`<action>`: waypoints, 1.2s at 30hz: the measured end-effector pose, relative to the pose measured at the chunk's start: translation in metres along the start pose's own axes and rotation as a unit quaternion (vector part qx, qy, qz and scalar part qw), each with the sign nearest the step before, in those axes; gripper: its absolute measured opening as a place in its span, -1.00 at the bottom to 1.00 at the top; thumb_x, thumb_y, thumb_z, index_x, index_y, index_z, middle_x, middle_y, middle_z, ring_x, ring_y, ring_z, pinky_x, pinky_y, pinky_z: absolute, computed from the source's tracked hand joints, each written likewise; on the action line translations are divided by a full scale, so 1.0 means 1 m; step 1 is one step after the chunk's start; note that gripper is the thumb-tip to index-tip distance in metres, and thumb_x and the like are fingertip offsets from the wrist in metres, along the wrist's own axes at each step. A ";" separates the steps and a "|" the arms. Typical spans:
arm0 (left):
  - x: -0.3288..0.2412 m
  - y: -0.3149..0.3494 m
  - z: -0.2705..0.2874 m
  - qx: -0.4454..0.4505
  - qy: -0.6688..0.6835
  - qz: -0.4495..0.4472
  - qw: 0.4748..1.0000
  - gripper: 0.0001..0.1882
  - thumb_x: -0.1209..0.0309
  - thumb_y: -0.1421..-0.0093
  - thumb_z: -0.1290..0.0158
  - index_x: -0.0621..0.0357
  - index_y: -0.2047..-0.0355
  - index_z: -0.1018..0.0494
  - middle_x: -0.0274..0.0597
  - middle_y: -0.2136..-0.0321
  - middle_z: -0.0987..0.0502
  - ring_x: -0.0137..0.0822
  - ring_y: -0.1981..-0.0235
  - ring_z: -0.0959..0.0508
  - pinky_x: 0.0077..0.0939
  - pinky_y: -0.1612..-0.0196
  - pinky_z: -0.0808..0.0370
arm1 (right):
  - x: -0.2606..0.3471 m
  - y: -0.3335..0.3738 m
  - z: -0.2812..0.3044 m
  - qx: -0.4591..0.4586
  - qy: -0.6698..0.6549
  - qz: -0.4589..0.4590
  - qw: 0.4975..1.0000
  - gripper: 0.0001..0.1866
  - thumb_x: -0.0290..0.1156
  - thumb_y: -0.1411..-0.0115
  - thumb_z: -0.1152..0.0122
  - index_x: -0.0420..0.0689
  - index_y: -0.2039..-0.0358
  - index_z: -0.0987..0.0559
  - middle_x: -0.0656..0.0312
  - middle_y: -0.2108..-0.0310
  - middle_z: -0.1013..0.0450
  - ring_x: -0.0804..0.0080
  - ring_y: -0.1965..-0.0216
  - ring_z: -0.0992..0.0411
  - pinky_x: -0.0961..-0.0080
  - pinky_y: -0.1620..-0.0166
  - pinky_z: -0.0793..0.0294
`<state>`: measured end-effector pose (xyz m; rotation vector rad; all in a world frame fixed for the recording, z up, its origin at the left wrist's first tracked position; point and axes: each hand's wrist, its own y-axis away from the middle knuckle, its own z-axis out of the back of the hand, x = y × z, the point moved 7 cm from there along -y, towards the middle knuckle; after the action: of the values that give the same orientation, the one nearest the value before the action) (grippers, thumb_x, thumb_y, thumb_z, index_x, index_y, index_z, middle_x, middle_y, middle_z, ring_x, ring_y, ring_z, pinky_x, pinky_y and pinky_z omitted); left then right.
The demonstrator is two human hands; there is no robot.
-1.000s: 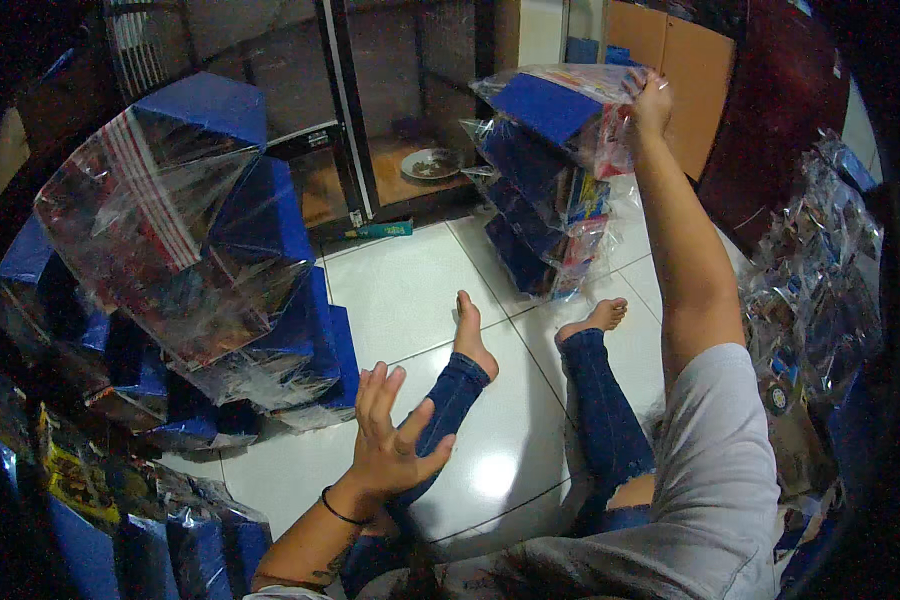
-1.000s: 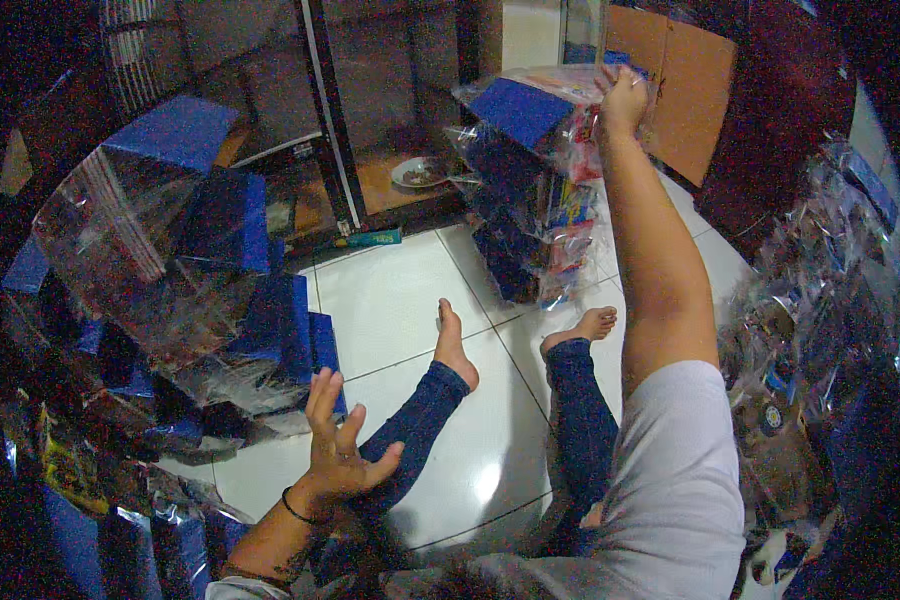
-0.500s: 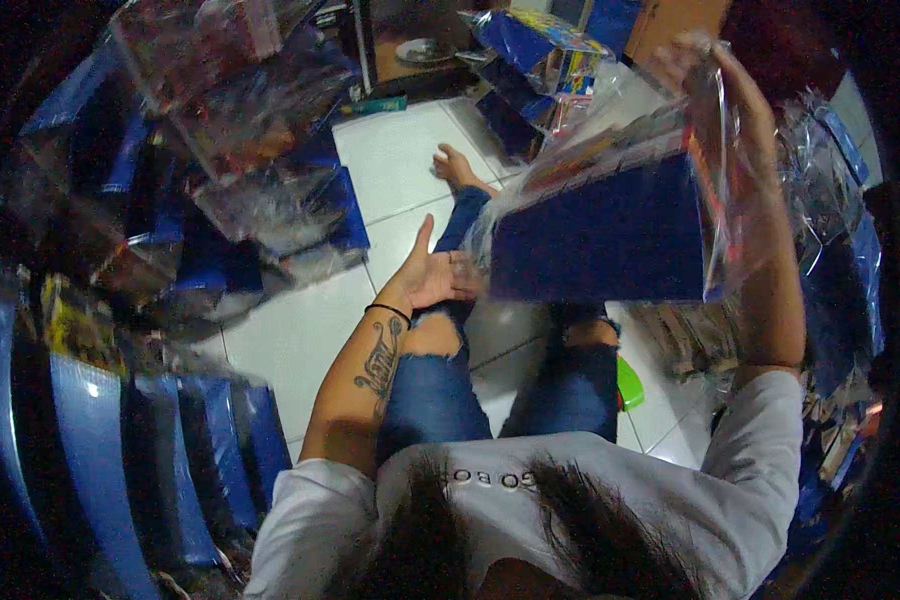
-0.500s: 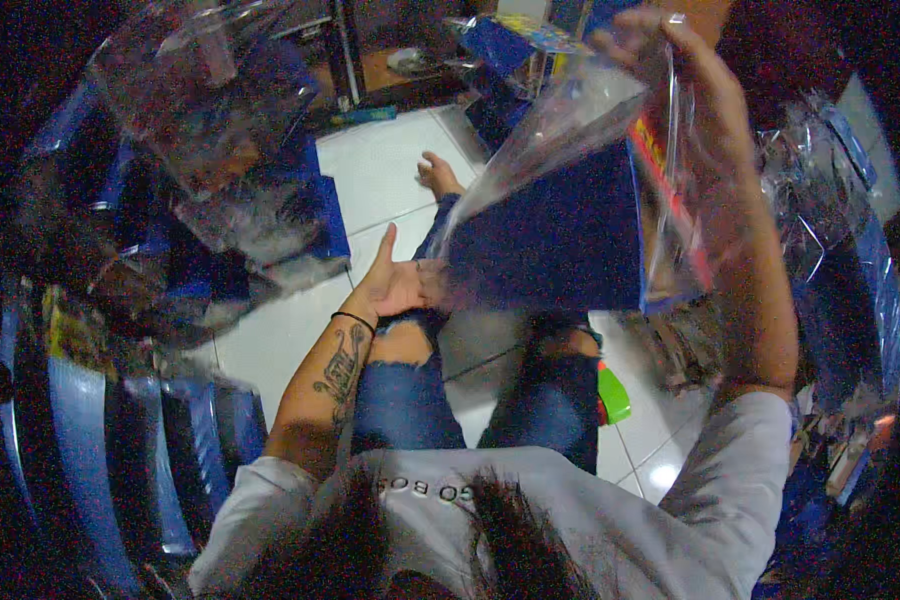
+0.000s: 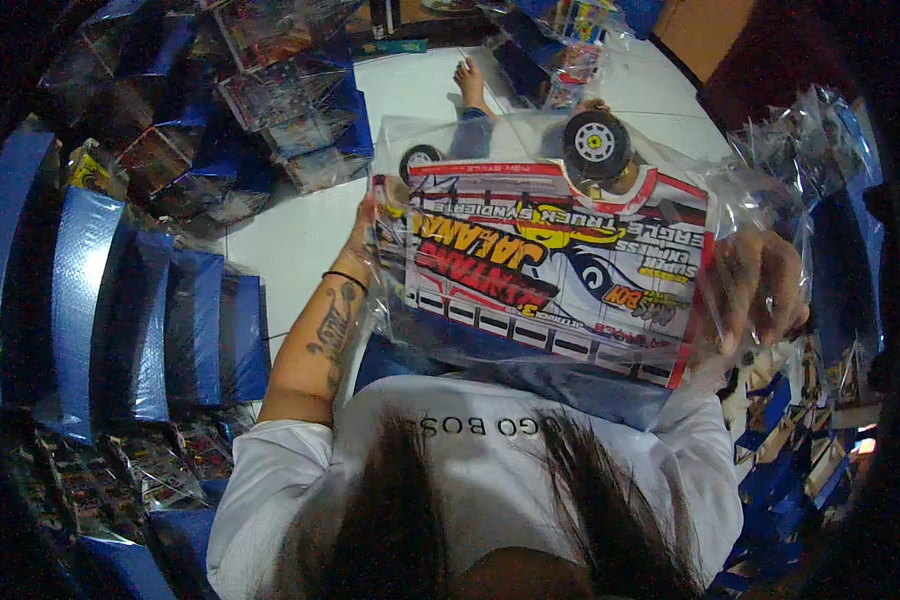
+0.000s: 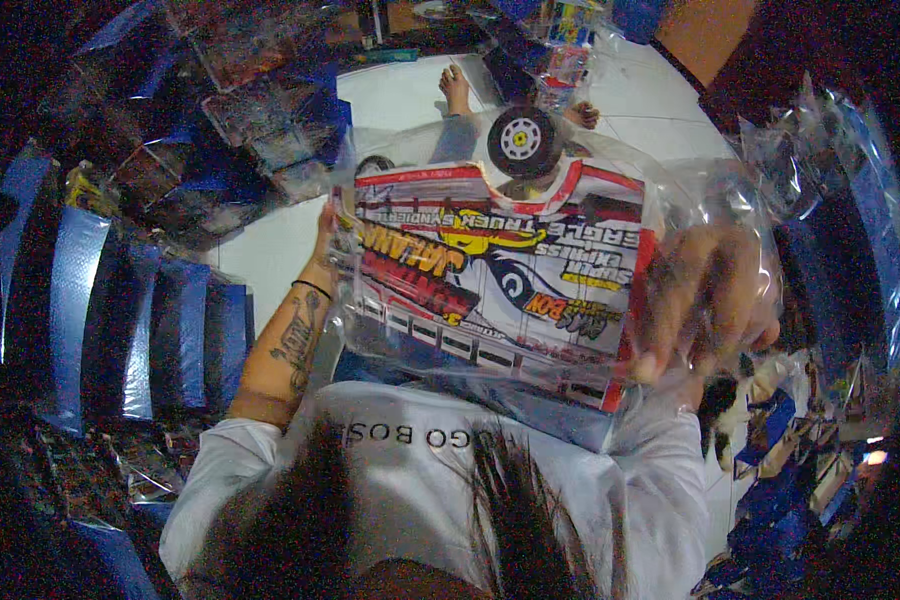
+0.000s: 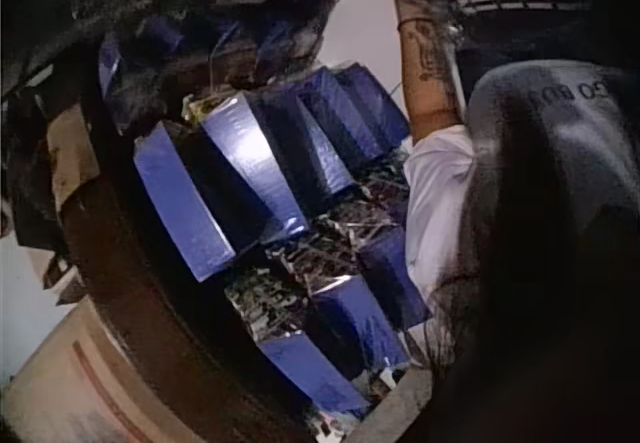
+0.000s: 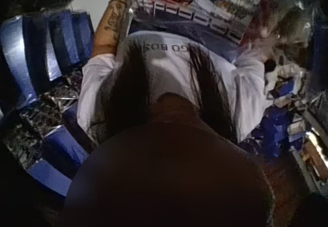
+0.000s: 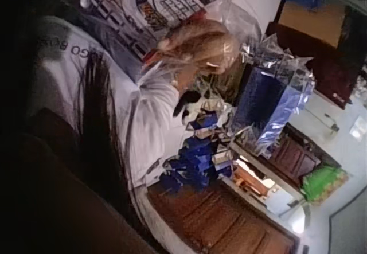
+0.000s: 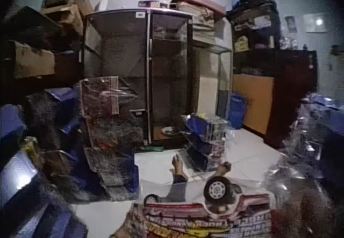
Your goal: The person sits on the floor and repeatedly wraps toy boxes in clear plastic bags, seals them with a tape gun, and places the finished packages aside. The person handles multiple toy boxes, including a wooden car and a Spider-Man themed item, one at a time.
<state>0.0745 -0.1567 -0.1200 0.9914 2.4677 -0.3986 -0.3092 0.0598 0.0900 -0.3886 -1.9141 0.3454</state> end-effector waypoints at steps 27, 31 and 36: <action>-0.122 0.095 -0.163 -0.132 -0.545 -0.255 0.788 -0.32 0.05 -0.15 -0.09 0.24 -0.15 -0.28 -0.01 -0.01 -0.44 -0.27 -0.02 -0.44 -0.38 -0.06 -0.37 | 0.005 -0.014 0.018 -0.197 0.189 -0.108 0.956 -0.79 -0.24 -0.24 -0.14 -0.12 0.27 -0.53 0.41 0.45 -0.42 0.67 0.44 -0.35 0.65 0.40 -0.37; -0.145 0.094 -0.203 -0.215 -0.734 -0.356 0.537 -0.58 0.29 -0.40 0.26 0.30 0.18 -0.57 -0.13 0.37 -0.61 -0.38 0.33 -0.56 -0.50 0.16 -0.46 | 0.025 -0.013 0.021 -0.200 0.301 0.022 0.932 -0.77 -0.18 -0.25 -0.13 -0.08 0.33 -0.52 0.44 0.47 -0.40 0.72 0.50 -0.30 0.70 0.47 -0.32; -0.159 0.086 -0.216 -0.251 -0.733 -0.323 0.543 -0.55 0.22 -0.40 0.27 0.26 0.10 -0.55 -0.14 0.30 -0.59 -0.41 0.33 -0.52 -0.53 0.19 -0.43 | 0.057 -0.037 0.018 -0.260 0.505 0.045 0.822 -0.71 -0.17 -0.34 0.03 -0.04 0.39 -0.55 0.49 0.58 -0.26 0.73 0.62 -0.10 0.71 0.53 -0.03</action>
<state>0.1730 -0.0982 0.1377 -0.5446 1.0072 -0.4038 -0.3501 0.0496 0.1467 -0.8279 -0.8943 -0.3171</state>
